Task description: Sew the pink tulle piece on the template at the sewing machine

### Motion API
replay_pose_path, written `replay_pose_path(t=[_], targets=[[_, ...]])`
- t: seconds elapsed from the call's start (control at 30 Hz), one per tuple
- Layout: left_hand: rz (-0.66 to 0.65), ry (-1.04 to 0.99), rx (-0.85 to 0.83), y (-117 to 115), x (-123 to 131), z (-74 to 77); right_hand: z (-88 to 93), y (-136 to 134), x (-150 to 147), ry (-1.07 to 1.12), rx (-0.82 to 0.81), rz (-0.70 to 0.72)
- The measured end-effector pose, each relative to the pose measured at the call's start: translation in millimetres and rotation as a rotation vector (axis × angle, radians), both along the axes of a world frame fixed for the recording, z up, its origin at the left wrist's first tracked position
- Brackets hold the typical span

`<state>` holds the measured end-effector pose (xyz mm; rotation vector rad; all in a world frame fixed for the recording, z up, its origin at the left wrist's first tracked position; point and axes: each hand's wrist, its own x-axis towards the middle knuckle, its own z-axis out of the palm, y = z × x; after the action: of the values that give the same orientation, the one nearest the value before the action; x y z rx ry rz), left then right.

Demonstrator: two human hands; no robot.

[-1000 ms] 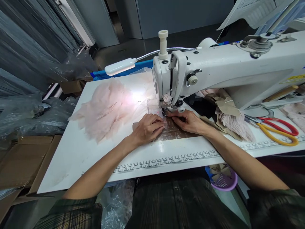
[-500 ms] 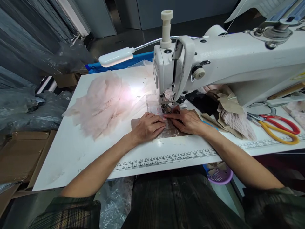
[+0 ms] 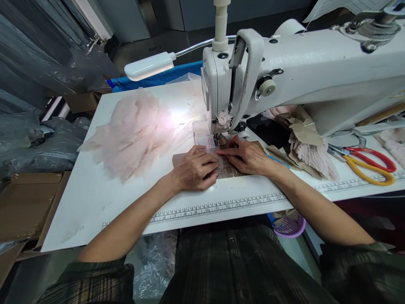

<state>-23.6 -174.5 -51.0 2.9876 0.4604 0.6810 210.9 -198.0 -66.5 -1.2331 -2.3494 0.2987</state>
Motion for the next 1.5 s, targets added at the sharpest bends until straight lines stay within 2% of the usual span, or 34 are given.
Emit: replay_pose_path(t=[0.17, 0.43, 0.73, 0.93, 1.23, 1.5], targets=[[-0.014, 0.019, 0.007, -0.4, -0.3, 2.6, 0.1, -0.7, -0.4, -0.004, 0.034, 0.02], [-0.085, 0.073, 0.032, 13.0, 0.6, 4.5, 0.5, -3.3, -3.3, -0.093, 0.052, -0.006], [-0.02, 0.122, 0.063, 16.8, -1.4, -0.7, 11.0, -1.2, -12.6, -0.277, -0.026, -0.122], [0.016, 0.117, 0.066, 16.1, -1.0, -5.1, 13.0, -5.6, -10.9, -0.18, -0.011, -0.051], [0.038, 0.097, 0.02, 19.6, -4.3, -3.7, 13.4, -4.7, -15.0, -0.217, -0.045, -0.119], [0.054, 0.152, 0.012, 25.0, -4.9, -1.4, 17.8, -10.5, -12.3, -0.13, -0.057, -0.065]])
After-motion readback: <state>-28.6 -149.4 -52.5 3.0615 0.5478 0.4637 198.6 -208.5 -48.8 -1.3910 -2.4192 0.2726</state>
